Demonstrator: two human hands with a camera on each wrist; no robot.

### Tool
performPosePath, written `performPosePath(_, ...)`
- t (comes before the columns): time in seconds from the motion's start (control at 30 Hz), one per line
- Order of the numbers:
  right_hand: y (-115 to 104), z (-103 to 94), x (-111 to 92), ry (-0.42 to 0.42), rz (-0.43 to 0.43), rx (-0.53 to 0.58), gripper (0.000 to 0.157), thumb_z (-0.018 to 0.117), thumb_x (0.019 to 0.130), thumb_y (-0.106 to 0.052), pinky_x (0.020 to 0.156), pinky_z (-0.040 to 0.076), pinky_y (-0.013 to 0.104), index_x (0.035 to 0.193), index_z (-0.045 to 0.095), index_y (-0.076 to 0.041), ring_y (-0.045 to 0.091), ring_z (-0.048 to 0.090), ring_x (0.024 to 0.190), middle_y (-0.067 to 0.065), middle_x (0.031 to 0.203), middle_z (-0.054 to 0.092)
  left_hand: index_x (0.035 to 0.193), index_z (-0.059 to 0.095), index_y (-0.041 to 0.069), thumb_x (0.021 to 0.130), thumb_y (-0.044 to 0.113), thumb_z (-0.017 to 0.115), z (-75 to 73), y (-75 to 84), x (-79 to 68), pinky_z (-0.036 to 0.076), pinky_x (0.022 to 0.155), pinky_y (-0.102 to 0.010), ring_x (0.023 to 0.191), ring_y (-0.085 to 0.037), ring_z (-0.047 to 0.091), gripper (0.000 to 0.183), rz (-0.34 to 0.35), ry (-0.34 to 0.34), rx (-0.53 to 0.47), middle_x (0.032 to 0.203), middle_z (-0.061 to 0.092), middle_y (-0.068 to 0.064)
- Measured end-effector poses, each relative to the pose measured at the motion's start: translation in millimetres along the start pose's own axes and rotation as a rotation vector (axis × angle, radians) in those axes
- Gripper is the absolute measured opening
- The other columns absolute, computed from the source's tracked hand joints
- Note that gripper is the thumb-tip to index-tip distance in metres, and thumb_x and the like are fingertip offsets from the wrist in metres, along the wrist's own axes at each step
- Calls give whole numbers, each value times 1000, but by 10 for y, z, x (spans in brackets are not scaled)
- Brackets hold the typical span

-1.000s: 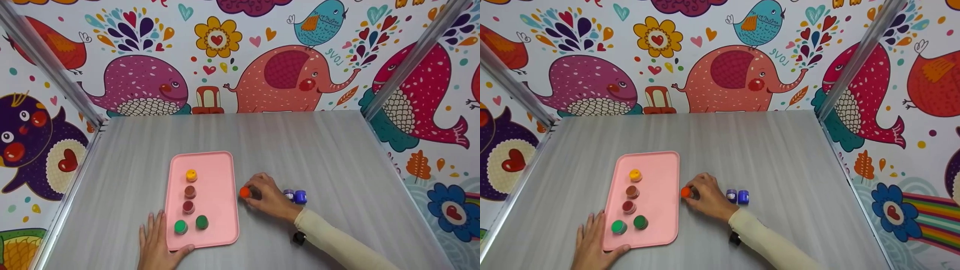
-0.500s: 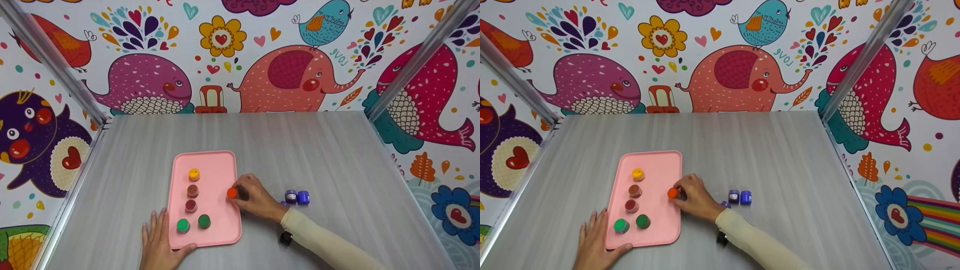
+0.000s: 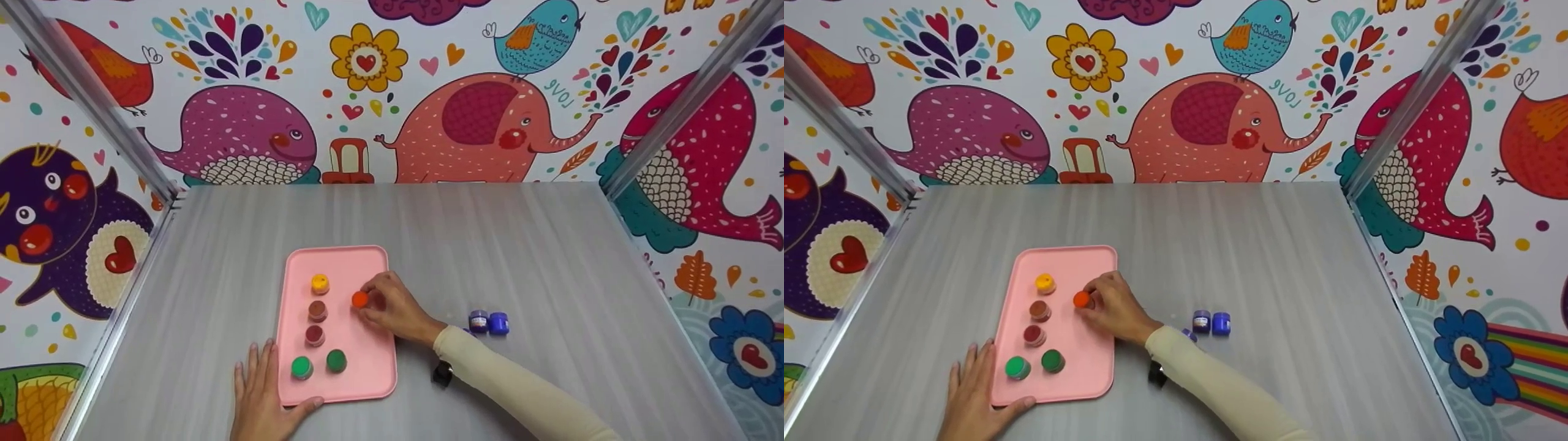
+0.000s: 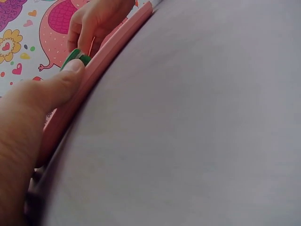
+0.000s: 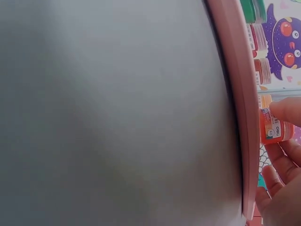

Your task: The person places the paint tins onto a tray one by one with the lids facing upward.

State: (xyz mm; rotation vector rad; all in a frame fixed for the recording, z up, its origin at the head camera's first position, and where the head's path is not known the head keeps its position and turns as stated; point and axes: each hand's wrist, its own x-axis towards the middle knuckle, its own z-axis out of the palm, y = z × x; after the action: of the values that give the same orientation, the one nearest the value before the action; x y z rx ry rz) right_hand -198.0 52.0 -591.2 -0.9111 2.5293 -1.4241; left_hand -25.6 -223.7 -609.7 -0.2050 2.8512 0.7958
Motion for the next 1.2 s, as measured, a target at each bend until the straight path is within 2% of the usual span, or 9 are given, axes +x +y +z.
performPosePath(0.23, 10, 66, 230, 7, 17, -10, 31, 84, 97, -9, 94, 50, 31, 124, 69, -9, 21, 54, 111, 7, 118, 59, 173, 13, -5, 76, 91, 75, -2, -8, -8, -31, 123, -61, 166, -55, -3, 149, 14, -2, -30, 180, 13, -32)
performPosePath(0.37, -17, 81, 375, 29, 8, -21, 29, 85, 98, -10, 94, 50, 31, 123, 69, -7, 25, 55, 111, 9, 115, 64, 174, 14, -2, 75, 92, 74, 5, -15, -18, -30, 124, -60, 166, -54, -2, 149, 14, 21, -17, 181, 14, -29)
performPosePath(0.47, -33, 85, 470, 42, 29, -1, 30, 84, 99, -10, 95, 51, 32, 124, 69, -7, 27, 57, 113, 8, 115, 64, 174, 15, 0, 73, 94, 73, 9, -8, -16, -32, 122, -57, 166, -54, -3, 149, 9, 23, -13, 182, 13, -27)
performPosePath(0.6, -25, 96, 586, 51, 58, 16, 31, 83, 100, -9, 98, 52, 33, 127, 67, -7, 30, 57, 117, 7, 121, 62, 174, 15, -1, 76, 93, 72, 22, -5, -11, -30, 124, -60, 166, -54, -3, 148, 17, 17, -27, 181, 14, -28)
performPosePath(0.83, 37, 167, 767, 50, 93, -15, 30, 81, 102, -12, 98, 53, 29, 130, 69, -10, 20, 54, 115, 5, 119, 65, 174, 13, -2, 77, 90, 75, 1, -4, 3, -29, 124, -62, 166, -54, -3, 147, 19, -14, -46, 181, 12, -30)
performPosePath(1.2, 45, 247, 997, -3, 104, -52, 33, 80, 104, -24, 100, 52, 28, 135, 72, -18, 14, 53, 117, -3, 122, 64, 173, 14, -4, 73, 92, 76, -29, -13, 12, -29, 124, -62, 165, -55, -3, 151, -7, -30, -51, 180, 12, -31)
